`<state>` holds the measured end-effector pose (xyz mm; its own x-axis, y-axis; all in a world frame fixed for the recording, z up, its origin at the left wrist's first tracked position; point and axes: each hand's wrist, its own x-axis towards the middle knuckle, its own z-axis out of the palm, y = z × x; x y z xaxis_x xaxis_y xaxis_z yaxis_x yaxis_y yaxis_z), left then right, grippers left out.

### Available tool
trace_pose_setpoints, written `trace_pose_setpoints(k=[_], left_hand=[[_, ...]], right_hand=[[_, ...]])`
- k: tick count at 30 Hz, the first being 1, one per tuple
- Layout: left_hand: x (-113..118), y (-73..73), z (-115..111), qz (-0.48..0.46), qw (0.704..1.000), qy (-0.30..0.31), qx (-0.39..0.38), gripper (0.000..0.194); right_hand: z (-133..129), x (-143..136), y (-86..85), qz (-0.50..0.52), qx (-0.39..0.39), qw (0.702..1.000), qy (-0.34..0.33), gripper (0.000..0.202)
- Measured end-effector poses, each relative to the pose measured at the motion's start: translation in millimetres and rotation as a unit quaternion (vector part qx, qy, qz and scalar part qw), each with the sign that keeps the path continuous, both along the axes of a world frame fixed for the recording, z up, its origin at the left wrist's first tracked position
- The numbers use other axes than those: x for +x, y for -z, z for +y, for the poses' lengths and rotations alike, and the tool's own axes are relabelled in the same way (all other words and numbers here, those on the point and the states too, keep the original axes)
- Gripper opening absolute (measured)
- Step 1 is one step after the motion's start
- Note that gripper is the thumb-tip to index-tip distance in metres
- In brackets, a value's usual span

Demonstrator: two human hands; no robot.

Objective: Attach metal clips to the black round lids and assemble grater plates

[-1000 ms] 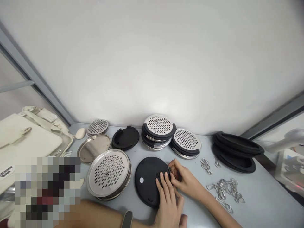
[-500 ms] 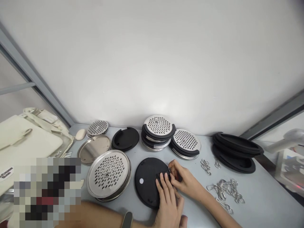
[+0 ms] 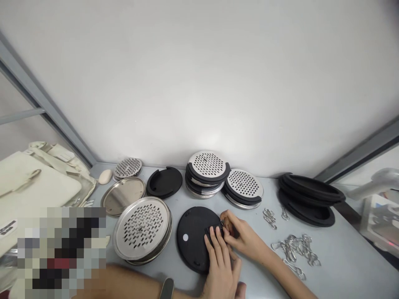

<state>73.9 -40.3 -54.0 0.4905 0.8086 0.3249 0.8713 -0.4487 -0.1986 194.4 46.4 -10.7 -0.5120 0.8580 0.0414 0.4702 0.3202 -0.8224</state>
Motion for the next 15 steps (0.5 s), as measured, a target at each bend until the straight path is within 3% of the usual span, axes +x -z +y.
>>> trace_pose_setpoints(k=[15], left_hand=[[-1.3, -3.4, 0.4, 0.009, 1.0, 0.005, -0.001, 0.064]], right_hand=[[-0.3, 1.4, 4.7, -0.007, -0.003, 1.0, -0.004, 0.008]])
